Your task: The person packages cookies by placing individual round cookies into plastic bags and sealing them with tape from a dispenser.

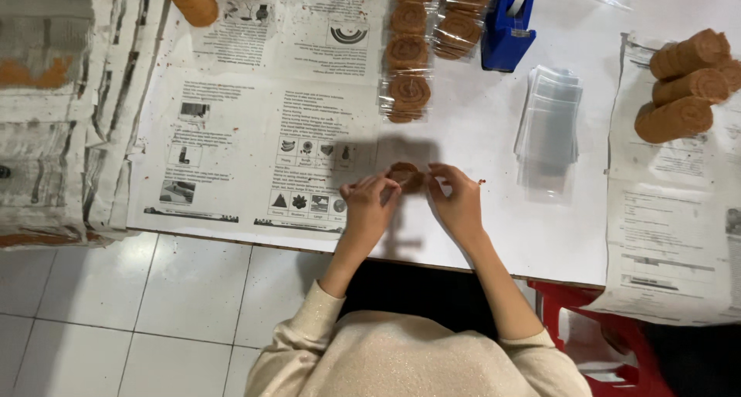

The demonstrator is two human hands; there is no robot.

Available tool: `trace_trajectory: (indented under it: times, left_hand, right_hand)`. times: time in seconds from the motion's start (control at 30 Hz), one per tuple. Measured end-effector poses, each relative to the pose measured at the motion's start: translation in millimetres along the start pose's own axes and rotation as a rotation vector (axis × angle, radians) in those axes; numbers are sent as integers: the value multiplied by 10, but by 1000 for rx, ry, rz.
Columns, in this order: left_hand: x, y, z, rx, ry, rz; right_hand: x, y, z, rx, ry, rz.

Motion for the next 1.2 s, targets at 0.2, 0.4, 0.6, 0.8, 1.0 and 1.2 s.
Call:
trace_trajectory:
  times: [0.2, 0.4, 0.6, 0.8, 1.0, 1.2]
  left_hand:
    - [-153, -94, -14, 54, 86, 202]
    - [-122, -94, -107, 35, 73, 263]
    - [-308, -194, 63, -4, 122, 290]
    - [-114, -98, -140, -71, -42, 188]
    - [-163, -58, -37, -123, -13, 144]
    - [-86, -17, -84, -137, 25, 96]
  right_hand:
    - [-195, -58, -157, 19, 77, -151]
    - [-16, -21, -108, -192, 160, 256]
    - [128, 286, -63, -104, 397, 547]
    - [-167, 339, -166, -99, 456, 553]
    - [-111, 380, -97, -61, 284, 320]
    - [-169, 303, -196, -39, 301, 342]
Point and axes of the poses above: each hand's wrist, its own y-axis away from the middle knuckle, its own z-axis out of the back of the hand, x = y × z, the point moved 1 cm from there along -y, towards the middle knuckle, and after that the axes turned 6 degrees about -z, right-handed, at the moved point
